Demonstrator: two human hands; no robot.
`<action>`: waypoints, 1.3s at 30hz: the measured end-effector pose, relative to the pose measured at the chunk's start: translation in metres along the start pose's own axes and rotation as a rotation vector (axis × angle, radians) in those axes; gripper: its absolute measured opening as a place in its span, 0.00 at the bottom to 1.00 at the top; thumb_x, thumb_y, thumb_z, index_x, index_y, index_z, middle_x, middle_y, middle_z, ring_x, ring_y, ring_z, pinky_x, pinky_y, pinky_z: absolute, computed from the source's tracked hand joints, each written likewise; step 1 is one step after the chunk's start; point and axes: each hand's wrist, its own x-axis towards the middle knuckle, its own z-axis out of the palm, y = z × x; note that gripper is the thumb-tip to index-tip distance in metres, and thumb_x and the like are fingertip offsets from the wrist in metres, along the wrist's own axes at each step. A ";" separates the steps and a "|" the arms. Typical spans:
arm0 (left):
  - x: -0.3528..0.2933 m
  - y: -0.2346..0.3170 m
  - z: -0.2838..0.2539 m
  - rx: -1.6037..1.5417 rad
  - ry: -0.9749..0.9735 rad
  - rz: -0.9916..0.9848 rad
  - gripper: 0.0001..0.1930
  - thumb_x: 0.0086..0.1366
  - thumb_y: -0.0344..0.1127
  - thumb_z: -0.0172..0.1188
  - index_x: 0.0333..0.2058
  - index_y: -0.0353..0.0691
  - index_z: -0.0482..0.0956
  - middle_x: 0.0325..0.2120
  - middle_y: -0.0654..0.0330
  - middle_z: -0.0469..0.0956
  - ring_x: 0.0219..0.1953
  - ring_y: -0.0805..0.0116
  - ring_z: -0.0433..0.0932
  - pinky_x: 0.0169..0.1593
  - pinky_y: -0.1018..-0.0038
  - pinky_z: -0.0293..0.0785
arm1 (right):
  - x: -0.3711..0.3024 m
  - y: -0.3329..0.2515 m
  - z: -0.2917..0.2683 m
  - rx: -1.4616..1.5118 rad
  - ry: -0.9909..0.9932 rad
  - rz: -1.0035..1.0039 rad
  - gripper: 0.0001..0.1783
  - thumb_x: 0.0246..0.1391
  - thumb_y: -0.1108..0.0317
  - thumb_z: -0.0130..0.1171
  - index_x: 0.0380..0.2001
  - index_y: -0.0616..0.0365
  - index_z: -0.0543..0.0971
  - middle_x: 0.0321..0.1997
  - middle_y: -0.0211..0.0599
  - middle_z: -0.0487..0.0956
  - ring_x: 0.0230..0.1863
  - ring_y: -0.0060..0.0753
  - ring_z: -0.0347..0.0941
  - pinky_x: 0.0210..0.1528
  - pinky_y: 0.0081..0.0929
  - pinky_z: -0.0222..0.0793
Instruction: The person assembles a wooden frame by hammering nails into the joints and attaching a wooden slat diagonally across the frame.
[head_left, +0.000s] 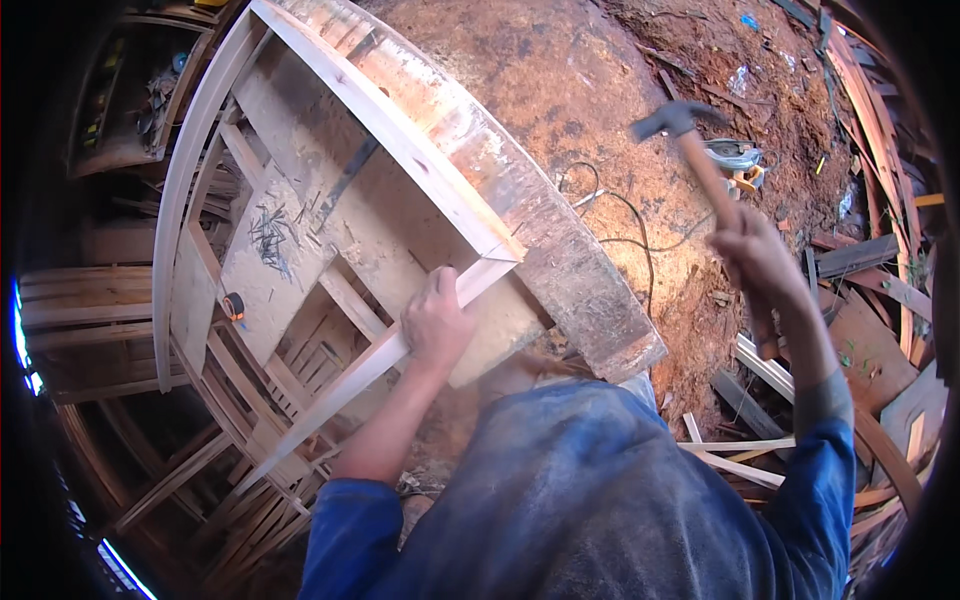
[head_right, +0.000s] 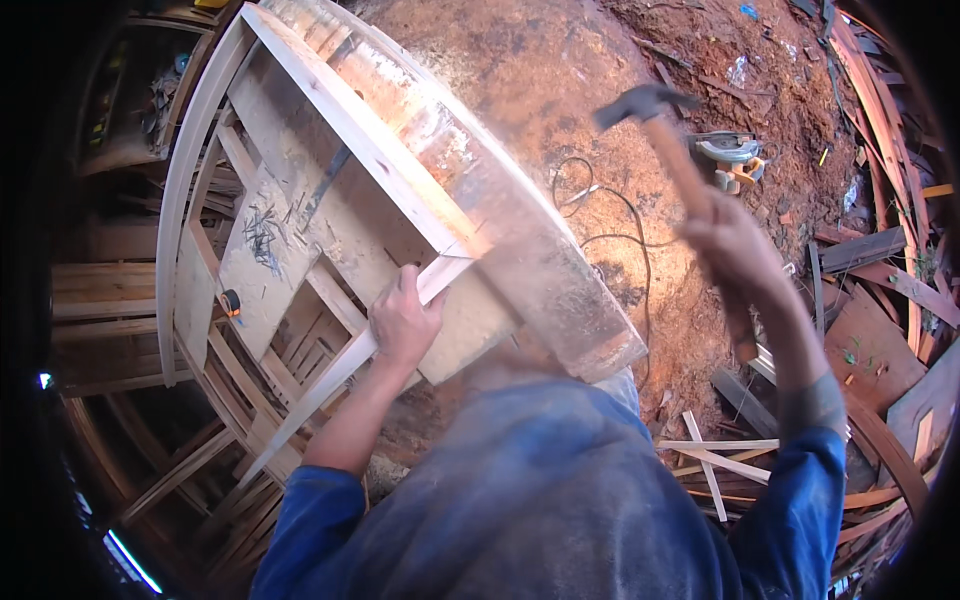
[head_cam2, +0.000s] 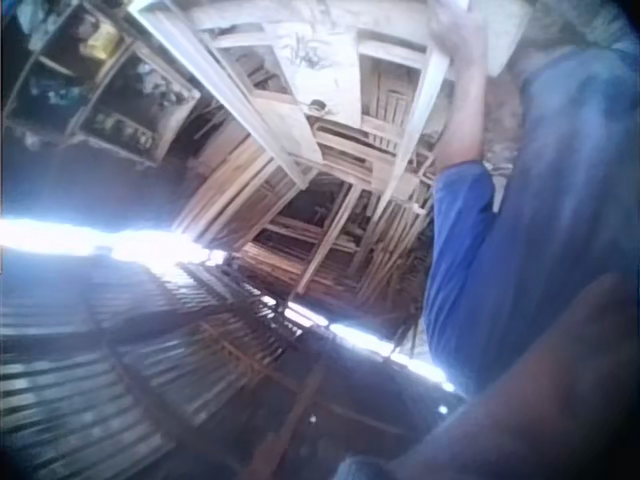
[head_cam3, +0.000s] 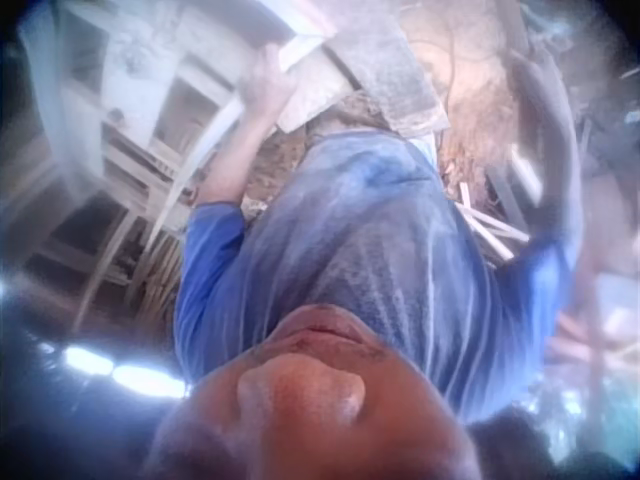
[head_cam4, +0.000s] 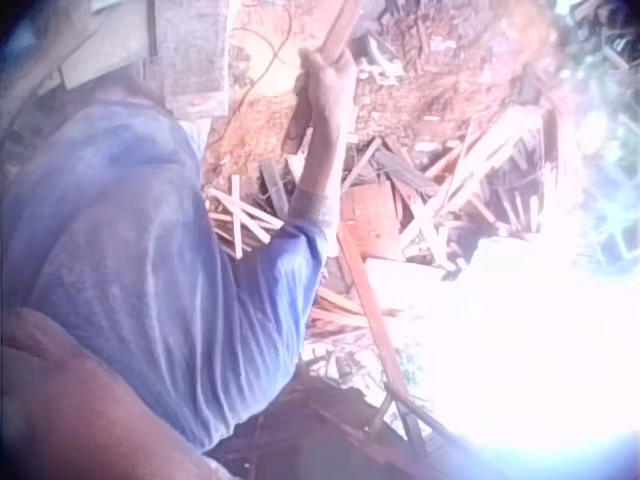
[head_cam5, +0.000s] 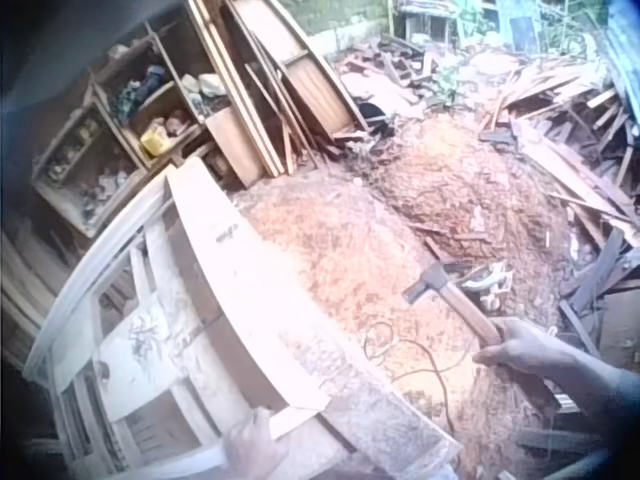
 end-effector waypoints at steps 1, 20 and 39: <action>0.000 0.000 -0.001 0.014 -0.006 -0.010 0.23 0.54 0.41 0.74 0.42 0.39 0.72 0.28 0.49 0.79 0.30 0.44 0.81 0.33 0.53 0.77 | 0.008 -0.015 -0.019 -0.013 0.111 -0.033 0.15 0.56 0.71 0.59 0.44 0.67 0.70 0.23 0.26 0.71 0.16 0.16 0.66 0.16 0.15 0.67; 0.001 -0.003 -0.006 -0.081 -0.043 -0.043 0.15 0.53 0.32 0.64 0.39 0.40 0.72 0.38 0.53 0.78 0.41 0.51 0.81 0.42 0.58 0.80 | 0.032 0.007 0.067 0.021 0.336 0.011 0.05 0.55 0.74 0.53 0.35 0.63 0.72 0.21 0.26 0.71 0.19 0.20 0.66 0.21 0.20 0.66; 0.000 -0.007 0.000 -0.113 -0.025 -0.007 0.15 0.54 0.31 0.64 0.40 0.38 0.73 0.45 0.50 0.80 0.46 0.48 0.81 0.48 0.58 0.79 | -0.014 0.026 0.041 -0.378 -0.220 0.139 0.24 0.48 0.76 0.61 0.51 0.65 0.73 0.30 0.31 0.72 0.26 0.22 0.70 0.29 0.21 0.67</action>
